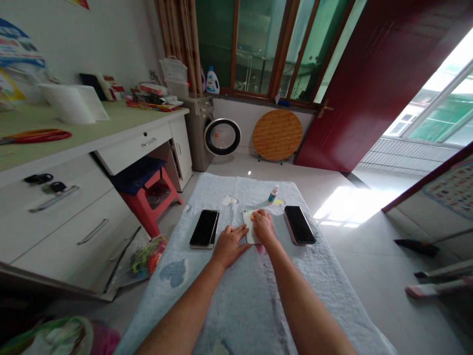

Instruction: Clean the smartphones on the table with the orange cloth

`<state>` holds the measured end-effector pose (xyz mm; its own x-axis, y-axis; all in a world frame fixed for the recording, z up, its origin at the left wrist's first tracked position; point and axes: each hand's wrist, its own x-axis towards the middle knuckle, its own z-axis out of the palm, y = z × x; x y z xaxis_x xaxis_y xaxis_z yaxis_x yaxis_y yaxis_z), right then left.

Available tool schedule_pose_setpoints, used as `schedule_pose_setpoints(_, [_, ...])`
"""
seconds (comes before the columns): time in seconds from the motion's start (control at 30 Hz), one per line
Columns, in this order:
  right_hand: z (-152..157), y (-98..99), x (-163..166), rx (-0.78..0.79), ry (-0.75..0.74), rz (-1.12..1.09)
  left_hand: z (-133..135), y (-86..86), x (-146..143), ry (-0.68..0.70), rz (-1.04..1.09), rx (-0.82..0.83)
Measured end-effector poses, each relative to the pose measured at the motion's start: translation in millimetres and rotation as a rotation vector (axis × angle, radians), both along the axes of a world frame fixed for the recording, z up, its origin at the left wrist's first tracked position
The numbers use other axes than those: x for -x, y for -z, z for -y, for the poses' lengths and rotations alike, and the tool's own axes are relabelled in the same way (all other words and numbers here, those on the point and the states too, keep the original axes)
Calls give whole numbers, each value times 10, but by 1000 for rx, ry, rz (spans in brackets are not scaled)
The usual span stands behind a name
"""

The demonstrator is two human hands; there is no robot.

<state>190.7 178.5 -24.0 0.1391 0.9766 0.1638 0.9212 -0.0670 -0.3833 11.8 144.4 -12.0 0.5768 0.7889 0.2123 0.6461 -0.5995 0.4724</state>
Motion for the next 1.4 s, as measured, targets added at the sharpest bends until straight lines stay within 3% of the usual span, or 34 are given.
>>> schedule_pose_setpoints(0.23, [363,-59,89,-5,-110,3,13,5,-6,-7,-4,0])
schedule_pose_setpoints(0.67, [1121,-304,133,51,-154,-239,6,90,-18,-17,48,-55])
schedule_pose_setpoints(0.8, [1180,-341,-13,-4,-43,-280,12,79,-17,-16,48,-61])
schedule_pose_setpoints(1.03, [1178,-317,-163,-87,143,-38,-1,72,-6,-8,83,-70])
schedule_pose_setpoints(1.2, [1206,-337,-208,-11,159,1,-7,75,-3,-12,104,-66])
schedule_pose_setpoints(1.4, [1123,-479,-64,-113,218,34,0,49,-3,-42,108,-56])
